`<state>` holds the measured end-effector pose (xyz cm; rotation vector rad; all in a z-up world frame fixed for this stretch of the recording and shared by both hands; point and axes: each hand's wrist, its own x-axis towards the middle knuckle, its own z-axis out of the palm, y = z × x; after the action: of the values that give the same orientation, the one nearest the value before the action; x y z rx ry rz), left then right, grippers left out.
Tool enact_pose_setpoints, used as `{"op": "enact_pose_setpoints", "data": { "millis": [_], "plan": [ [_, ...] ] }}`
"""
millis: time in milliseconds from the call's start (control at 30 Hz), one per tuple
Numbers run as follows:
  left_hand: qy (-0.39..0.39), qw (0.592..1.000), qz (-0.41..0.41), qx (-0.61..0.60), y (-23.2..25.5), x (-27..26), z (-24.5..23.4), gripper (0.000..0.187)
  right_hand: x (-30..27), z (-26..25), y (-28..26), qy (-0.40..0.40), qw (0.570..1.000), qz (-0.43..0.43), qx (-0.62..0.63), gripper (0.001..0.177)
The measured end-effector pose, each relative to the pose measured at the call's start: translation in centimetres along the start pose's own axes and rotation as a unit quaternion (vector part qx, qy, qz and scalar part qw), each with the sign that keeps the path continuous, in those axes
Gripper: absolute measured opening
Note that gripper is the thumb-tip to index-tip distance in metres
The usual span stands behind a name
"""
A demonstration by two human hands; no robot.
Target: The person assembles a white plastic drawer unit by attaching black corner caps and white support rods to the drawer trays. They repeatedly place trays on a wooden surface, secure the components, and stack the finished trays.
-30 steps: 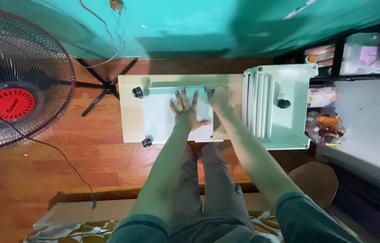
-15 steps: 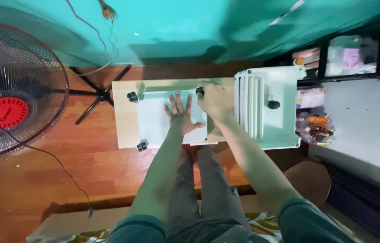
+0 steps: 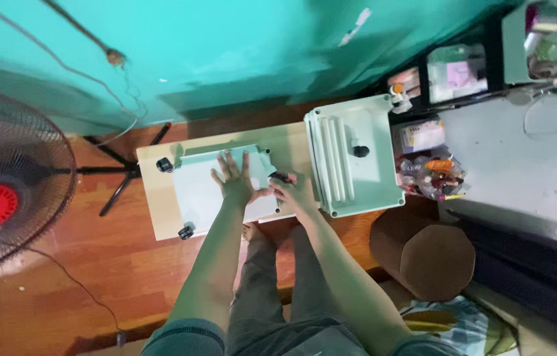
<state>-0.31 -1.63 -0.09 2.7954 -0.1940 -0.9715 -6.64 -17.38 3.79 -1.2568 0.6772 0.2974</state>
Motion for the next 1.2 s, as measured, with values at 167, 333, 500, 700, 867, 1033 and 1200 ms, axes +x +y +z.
{"op": "enact_pose_setpoints", "data": {
  "millis": [167,333,500,700,867,1033,1200],
  "plan": [
    [0.072,0.995,-0.041,0.052,1.7,-0.6,0.9,0.14,-2.9,-2.1,-3.4,0.019,0.999,0.006,0.046,0.028],
    [0.184,0.982,-0.03,-0.008,5.2,-1.9,0.4,0.114,-2.6,-8.1,-5.8,0.079,0.986,-0.115,-0.097,0.03],
    [0.394,0.888,0.086,-0.221,11.2,-5.4,-0.8,0.058,-0.9,-17.0,-5.3,0.173,0.896,-0.182,-0.365,0.04],
    [0.338,0.872,0.202,-0.291,20.3,-7.6,-0.3,0.023,1.9,-22.9,-4.5,0.16,0.799,-0.076,-0.575,0.035],
    [0.148,0.911,0.137,-0.359,23.9,-7.0,1.2,0.025,2.5,-25.4,-6.6,0.15,0.789,-0.034,-0.594,0.032],
    [0.111,0.92,0.105,-0.362,25.0,-5.3,2.5,0.029,2.2,-25.8,-10.6,0.156,0.796,-0.037,-0.583,0.038],
    [0.06,0.93,0.052,-0.359,24.8,-2.8,3.7,0.034,4.7,-24.8,-12.3,0.175,0.772,-0.162,-0.589,0.035]
  ]
}}
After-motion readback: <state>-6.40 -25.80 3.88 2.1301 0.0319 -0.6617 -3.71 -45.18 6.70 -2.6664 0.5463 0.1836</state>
